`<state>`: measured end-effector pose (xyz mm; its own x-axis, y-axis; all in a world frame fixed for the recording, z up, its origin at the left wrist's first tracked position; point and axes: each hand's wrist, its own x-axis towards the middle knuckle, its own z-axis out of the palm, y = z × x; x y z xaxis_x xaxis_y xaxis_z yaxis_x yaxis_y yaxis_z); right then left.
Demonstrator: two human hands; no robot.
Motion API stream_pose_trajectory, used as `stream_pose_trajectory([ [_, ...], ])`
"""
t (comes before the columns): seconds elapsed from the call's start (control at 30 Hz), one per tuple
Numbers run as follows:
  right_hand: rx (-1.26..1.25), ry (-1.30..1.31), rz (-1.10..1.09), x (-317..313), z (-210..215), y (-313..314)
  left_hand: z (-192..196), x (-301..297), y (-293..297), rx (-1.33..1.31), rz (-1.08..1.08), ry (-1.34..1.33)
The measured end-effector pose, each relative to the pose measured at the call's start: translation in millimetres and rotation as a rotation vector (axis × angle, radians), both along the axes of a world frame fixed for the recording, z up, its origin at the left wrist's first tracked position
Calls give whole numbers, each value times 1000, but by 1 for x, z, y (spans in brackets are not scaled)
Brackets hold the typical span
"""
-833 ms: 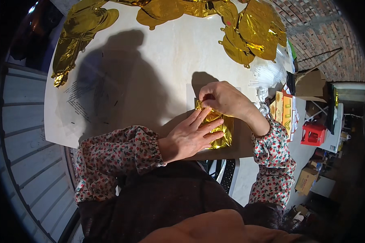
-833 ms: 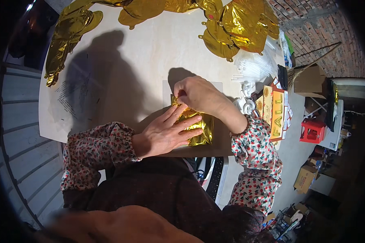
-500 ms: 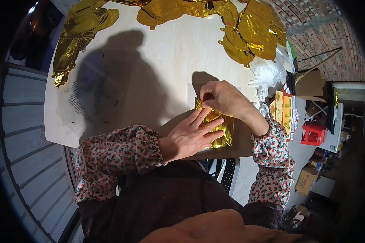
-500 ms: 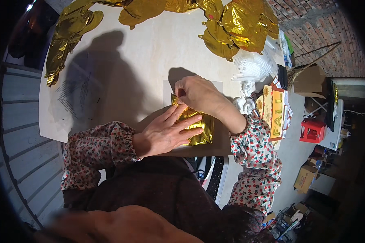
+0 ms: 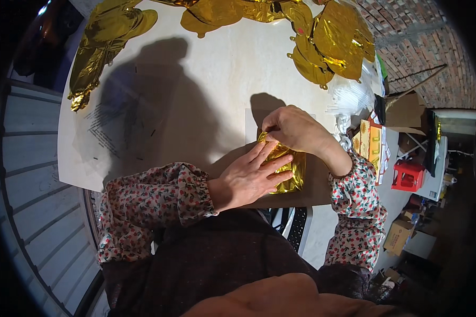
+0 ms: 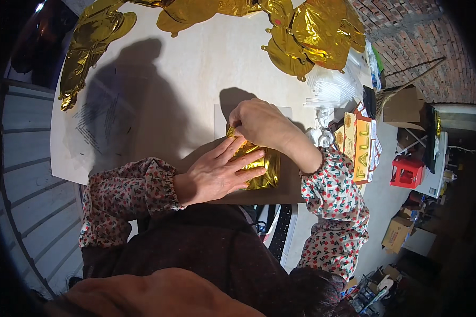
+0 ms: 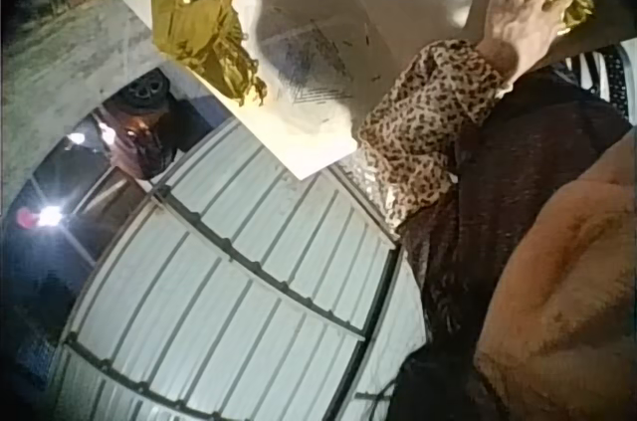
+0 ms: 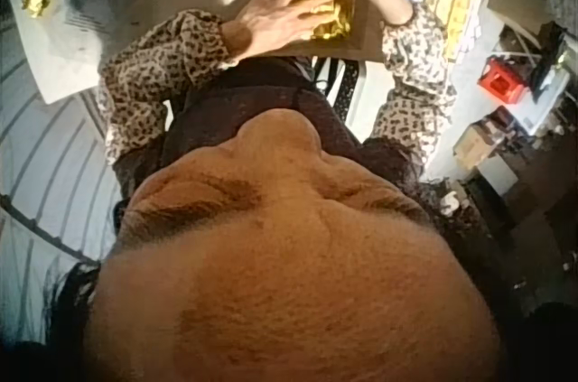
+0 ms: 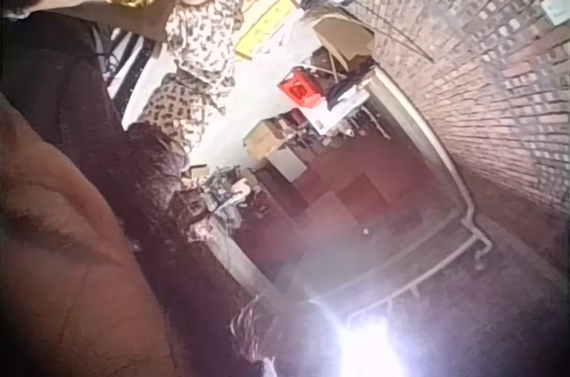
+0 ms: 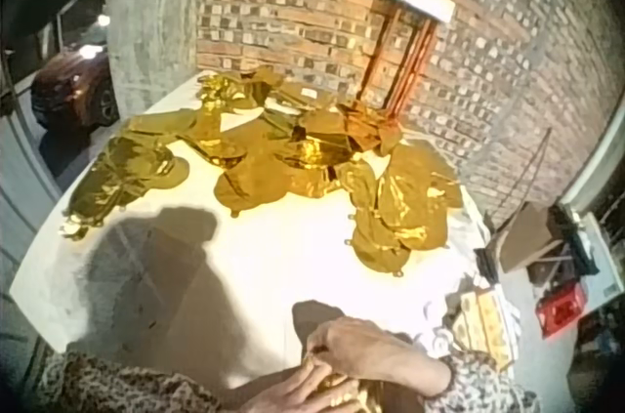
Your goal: Folding gold-colored foil sheets and attaching them to cardboard paper backings.
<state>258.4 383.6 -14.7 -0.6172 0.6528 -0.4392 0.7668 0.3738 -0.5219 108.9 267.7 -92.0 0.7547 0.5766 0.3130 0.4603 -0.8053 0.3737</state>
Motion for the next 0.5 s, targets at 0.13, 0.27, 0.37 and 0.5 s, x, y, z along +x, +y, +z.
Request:
stream_pose_trajectory([
  [0.13,-9,-10,39,1,2,2,3,-1,1,9,-14,30],
  [0.27,42,3,60,2,-2,0,2,-1,1,2,-12,33],
  [0.37,7,29,2,3,-1,-2,2,0,-1,-6,-13,46],
  [0.5,-7,102,-81,2,-2,-4,4,0,-1,17,23,55],
])
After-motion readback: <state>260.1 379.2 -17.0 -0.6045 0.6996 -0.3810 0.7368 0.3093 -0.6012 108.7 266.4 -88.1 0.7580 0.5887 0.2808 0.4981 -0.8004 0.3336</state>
